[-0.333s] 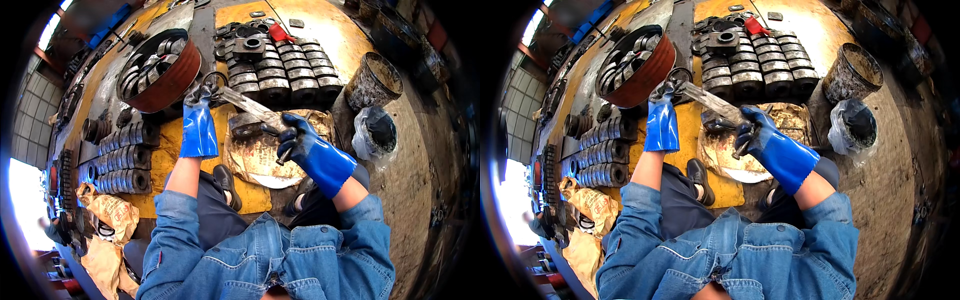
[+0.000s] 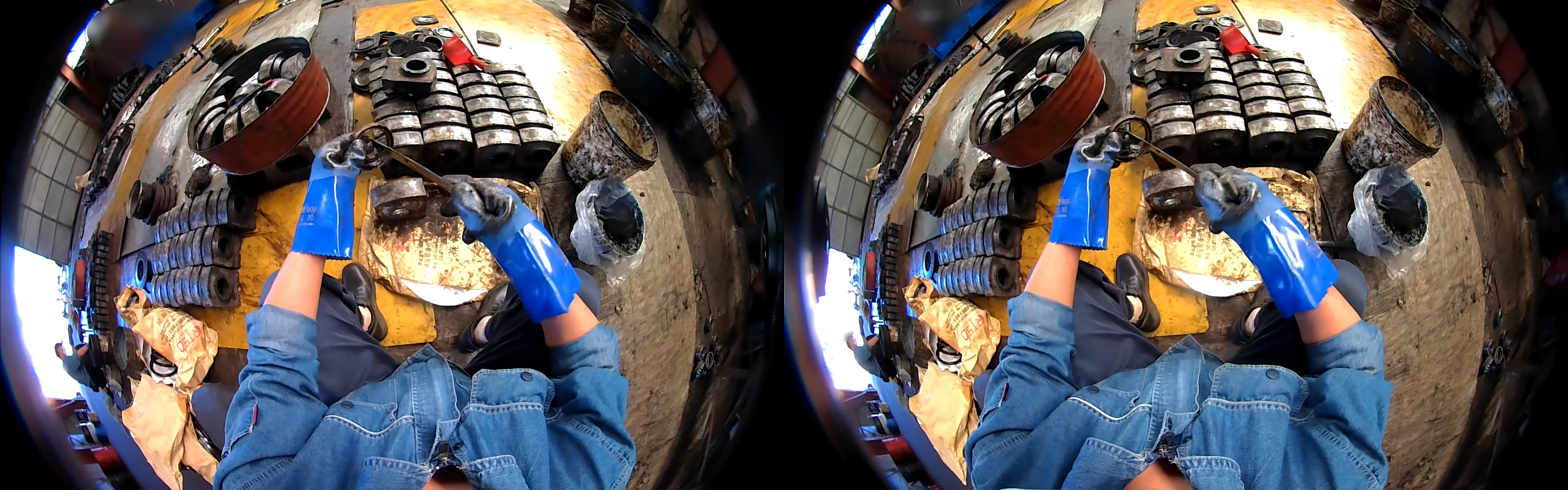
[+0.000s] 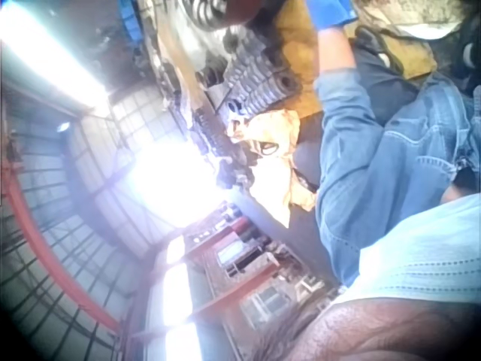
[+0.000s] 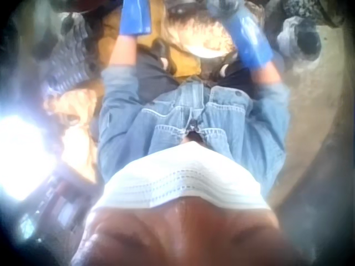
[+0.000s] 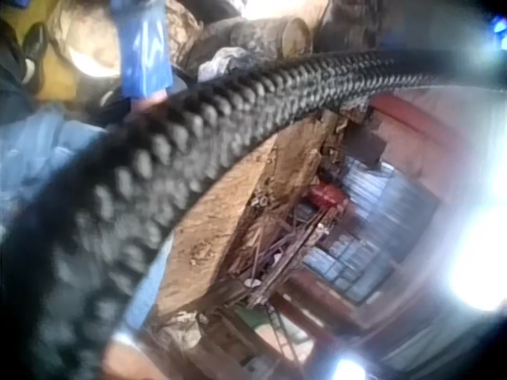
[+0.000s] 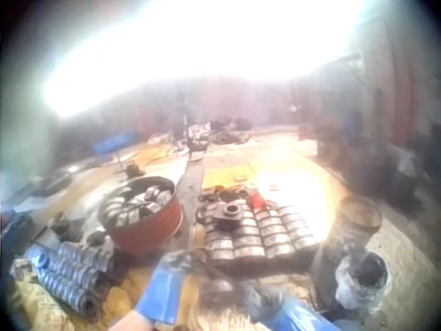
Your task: The person, wearing blue gloves, handles and scrapes residue from heavy industrial metal castings using a hand tool. They pick up the parts one by one, turn them over to work on different surfaces, and set them back down on a pad.
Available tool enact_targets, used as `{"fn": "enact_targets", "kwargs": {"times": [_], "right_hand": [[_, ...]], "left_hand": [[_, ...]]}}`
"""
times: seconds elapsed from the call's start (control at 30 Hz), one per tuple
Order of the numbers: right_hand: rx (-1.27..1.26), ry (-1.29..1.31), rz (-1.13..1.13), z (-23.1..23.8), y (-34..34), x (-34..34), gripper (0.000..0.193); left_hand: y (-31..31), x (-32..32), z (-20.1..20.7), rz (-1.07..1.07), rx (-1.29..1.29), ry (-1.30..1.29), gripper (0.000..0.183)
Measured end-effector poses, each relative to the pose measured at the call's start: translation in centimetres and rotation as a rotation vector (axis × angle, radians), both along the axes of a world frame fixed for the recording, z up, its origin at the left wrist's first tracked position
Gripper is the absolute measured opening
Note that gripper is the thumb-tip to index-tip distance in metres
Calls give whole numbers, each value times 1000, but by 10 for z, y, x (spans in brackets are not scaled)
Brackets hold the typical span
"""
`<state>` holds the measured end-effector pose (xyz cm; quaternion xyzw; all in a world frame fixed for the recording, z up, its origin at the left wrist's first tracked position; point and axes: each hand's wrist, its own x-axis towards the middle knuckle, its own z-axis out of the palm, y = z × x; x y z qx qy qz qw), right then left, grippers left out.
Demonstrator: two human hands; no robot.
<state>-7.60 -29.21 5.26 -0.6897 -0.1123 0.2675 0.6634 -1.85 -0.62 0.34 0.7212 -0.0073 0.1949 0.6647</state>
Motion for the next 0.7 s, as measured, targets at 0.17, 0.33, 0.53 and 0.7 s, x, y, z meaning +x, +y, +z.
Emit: {"fn": "enact_targets", "kwargs": {"times": [0.17, 0.33, 0.53, 0.7], "right_hand": [[1032, 749, -94, -11, -6, 2, 23], [-176, -328, -187, -4, 1, -9, 21], [445, 415, -344, -40, 5, -4, 33], [553, 812, -467, -24, 35, -14, 23]], "left_hand": [[-5, -4, 5, -53, 278, -77, 24], [-4, -8, 7, -64, 276, -93, 27], [-7, 2, 8, 14, 171, -148, 27], [11, 11, 1, -61, -138, -130, 24]]}}
